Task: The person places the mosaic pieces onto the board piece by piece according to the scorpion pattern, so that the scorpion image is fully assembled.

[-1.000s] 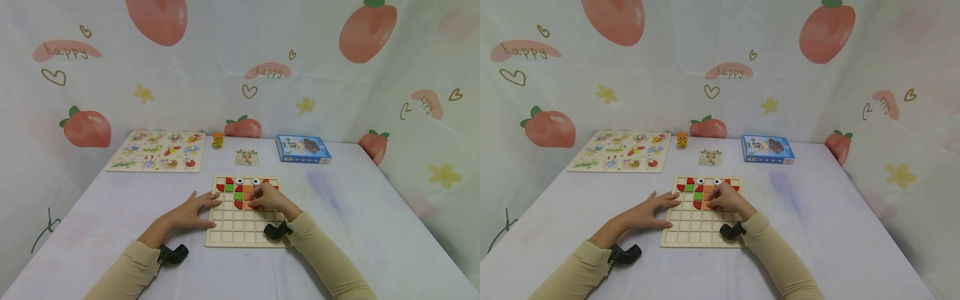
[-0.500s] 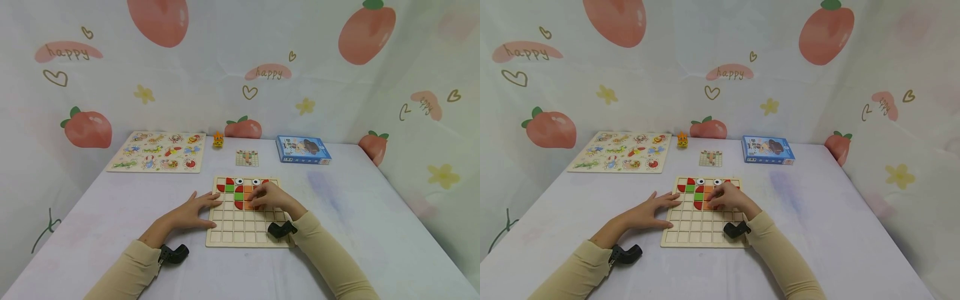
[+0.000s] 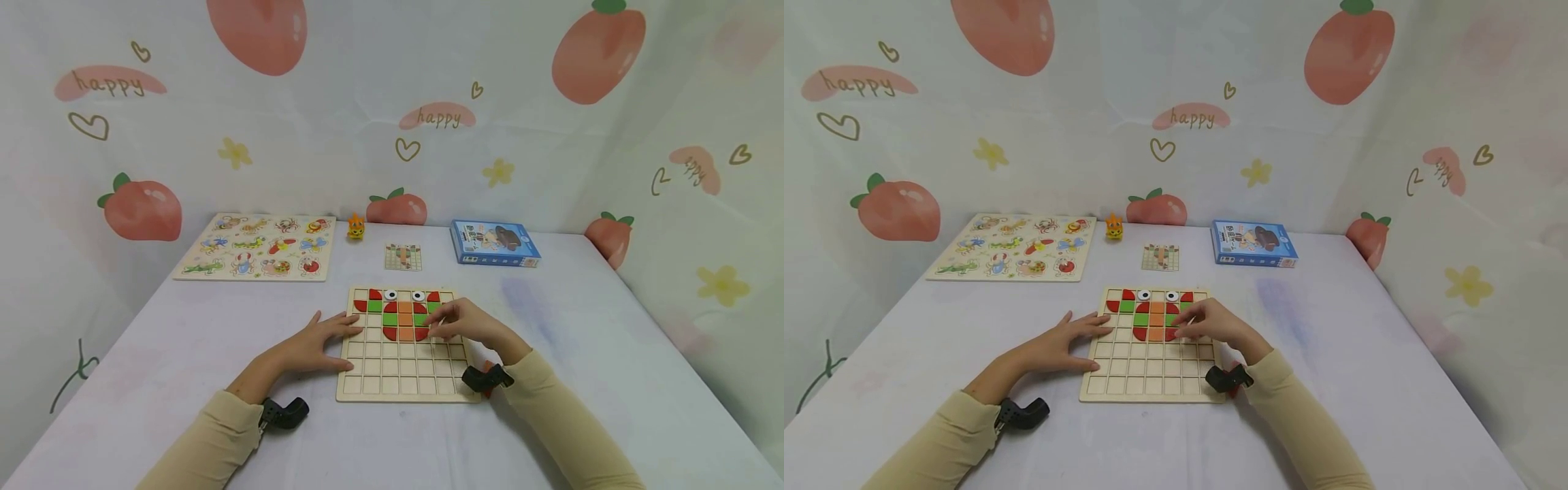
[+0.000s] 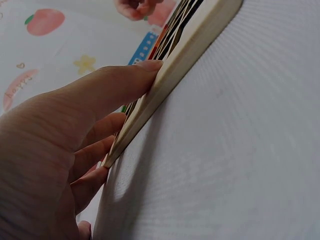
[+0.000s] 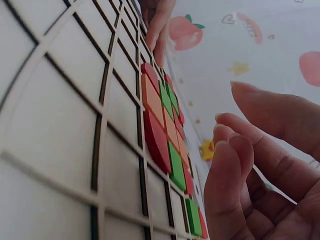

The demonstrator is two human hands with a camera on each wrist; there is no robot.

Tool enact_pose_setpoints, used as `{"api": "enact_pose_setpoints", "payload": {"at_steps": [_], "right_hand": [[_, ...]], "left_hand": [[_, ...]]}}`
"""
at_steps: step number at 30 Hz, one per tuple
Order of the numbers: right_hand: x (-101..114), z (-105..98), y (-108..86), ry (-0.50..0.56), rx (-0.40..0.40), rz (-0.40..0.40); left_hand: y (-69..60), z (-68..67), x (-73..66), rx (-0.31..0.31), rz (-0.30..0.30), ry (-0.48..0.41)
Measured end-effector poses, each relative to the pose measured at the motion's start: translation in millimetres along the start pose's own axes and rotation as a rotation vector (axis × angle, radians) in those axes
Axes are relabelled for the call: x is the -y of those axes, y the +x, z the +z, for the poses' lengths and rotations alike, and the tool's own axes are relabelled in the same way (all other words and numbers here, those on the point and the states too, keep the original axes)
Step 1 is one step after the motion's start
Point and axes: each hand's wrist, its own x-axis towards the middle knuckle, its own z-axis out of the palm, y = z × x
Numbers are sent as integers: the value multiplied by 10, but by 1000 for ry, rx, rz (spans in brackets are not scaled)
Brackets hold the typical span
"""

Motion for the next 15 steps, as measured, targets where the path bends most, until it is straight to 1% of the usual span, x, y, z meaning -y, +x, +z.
{"api": "enact_pose_setpoints", "payload": {"at_steps": [3,8,15], "right_hand": [[-37,-55,-106,-3,1,11],[-139,-151,-282,-18,-22,32],[-286,-220,-513,-68,-52,77]], "left_hand": [[6,2,-2,-2,3,11],[11,4,-3,-9,-1,25],[1,1,-2,0,0,14]]}}
